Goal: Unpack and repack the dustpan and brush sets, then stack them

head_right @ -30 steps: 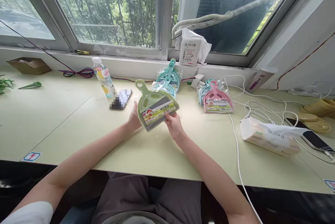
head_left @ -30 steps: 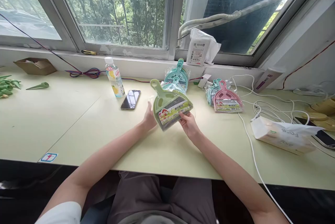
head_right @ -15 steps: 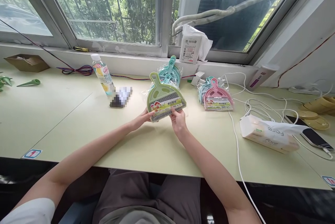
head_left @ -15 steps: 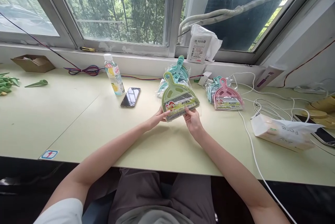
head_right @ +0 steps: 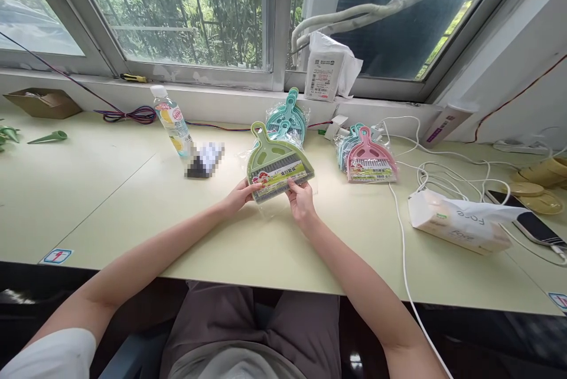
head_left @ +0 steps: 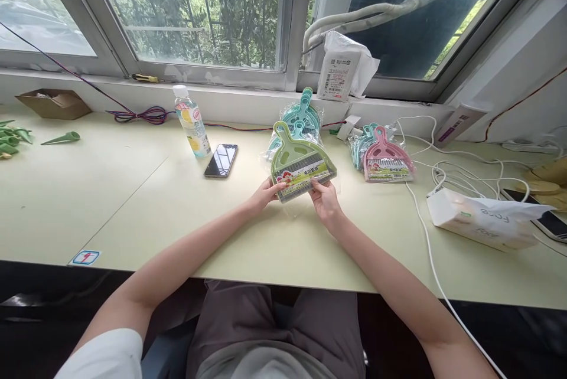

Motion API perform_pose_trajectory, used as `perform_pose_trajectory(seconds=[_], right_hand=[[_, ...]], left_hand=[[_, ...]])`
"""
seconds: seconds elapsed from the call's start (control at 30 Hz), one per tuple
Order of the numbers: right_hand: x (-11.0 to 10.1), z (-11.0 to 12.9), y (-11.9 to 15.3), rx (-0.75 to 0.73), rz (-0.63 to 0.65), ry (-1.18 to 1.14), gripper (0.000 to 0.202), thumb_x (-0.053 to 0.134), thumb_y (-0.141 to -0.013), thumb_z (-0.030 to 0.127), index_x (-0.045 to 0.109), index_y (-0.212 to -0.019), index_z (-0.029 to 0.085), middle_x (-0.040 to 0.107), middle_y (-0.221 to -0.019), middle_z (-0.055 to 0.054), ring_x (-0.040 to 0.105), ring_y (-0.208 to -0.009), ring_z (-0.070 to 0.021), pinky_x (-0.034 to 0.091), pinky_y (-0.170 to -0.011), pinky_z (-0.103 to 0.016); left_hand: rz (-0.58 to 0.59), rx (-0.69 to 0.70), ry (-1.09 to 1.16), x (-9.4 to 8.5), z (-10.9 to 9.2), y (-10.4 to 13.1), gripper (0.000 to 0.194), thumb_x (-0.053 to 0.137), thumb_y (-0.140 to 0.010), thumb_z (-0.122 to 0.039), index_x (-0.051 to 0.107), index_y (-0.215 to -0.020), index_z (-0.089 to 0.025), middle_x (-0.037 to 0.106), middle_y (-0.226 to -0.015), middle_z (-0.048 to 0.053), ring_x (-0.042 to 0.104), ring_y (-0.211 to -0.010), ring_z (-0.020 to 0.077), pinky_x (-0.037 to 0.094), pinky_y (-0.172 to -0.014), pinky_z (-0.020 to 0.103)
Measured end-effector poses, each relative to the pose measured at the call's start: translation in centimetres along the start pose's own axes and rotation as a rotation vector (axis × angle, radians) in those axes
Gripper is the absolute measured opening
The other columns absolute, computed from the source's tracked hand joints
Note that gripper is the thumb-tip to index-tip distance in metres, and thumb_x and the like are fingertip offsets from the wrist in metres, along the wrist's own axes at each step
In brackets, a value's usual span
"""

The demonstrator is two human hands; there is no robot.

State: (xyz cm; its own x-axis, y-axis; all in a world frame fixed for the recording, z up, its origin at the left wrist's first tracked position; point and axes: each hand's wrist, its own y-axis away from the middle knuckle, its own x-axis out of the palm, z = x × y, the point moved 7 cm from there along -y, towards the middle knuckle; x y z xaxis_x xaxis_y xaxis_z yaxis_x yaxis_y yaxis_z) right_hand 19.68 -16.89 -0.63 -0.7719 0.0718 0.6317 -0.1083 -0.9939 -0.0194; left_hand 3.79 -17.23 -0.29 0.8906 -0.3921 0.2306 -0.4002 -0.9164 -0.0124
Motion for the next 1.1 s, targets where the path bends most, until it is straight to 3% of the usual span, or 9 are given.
perform_pose_trajectory(seconds=[0.37,0.7,0.87,1.1], right_hand=[[0.1,-0.3,-0.1,0.082,-0.027,-0.038,0.014,0.066,-0.072,0.012,0.063,-0.082,0.020,0.073,-0.092,0.000,0.068,-0.091,-0.0149,0.054,-0.093,-0.031],[0.2,-0.1,-0.1,0.092,-0.044,-0.069,0.013,0.062,-0.075,0.011,0.062,-0.084,0.021,0.073,-0.084,0.001,0.069,-0.081,-0.0116,0.058,-0.080,-0.024],[0.0,-0.2,-0.1,0.093,-0.056,-0.050,0.013,0.062,-0.075,0.012,0.063,-0.085,0.020,0.073,-0.089,0.001,0.069,-0.083,-0.0127,0.057,-0.085,-0.027],[-0.2,-0.3,0.0,0.098,-0.083,-0.037,0.013,0.063,-0.075,0.011,0.063,-0.084,0.021,0.073,-0.090,0.001,0.068,-0.086,-0.0134,0.056,-0.088,-0.029]], left_hand=[[-0.109,-0.030,0.020,-0.6,0.4,0.0,0.048,0.068,-0.072,-0.032,0.050,-0.114,-0.017,0.063,-0.116,0.009,0.062,-0.100,0.0226,0.054,-0.071,0.029],[-0.001,-0.014,-0.007,0.1,0.0,0.1,0.052,0.066,-0.077,-0.036,0.045,-0.122,-0.018,0.058,-0.126,0.013,0.066,-0.096,0.0247,0.058,-0.075,0.041],[0.049,0.004,-0.033,0.5,-0.3,0.2,0.055,0.064,-0.079,-0.039,0.040,-0.125,-0.018,0.061,-0.120,0.014,0.070,-0.085,0.0244,0.058,-0.069,0.037],[0.094,0.023,-0.039,0.7,-0.4,0.3,0.056,0.062,-0.081,-0.039,0.036,-0.127,-0.020,0.060,-0.122,0.015,0.070,-0.084,0.0252,0.058,-0.066,0.036]])
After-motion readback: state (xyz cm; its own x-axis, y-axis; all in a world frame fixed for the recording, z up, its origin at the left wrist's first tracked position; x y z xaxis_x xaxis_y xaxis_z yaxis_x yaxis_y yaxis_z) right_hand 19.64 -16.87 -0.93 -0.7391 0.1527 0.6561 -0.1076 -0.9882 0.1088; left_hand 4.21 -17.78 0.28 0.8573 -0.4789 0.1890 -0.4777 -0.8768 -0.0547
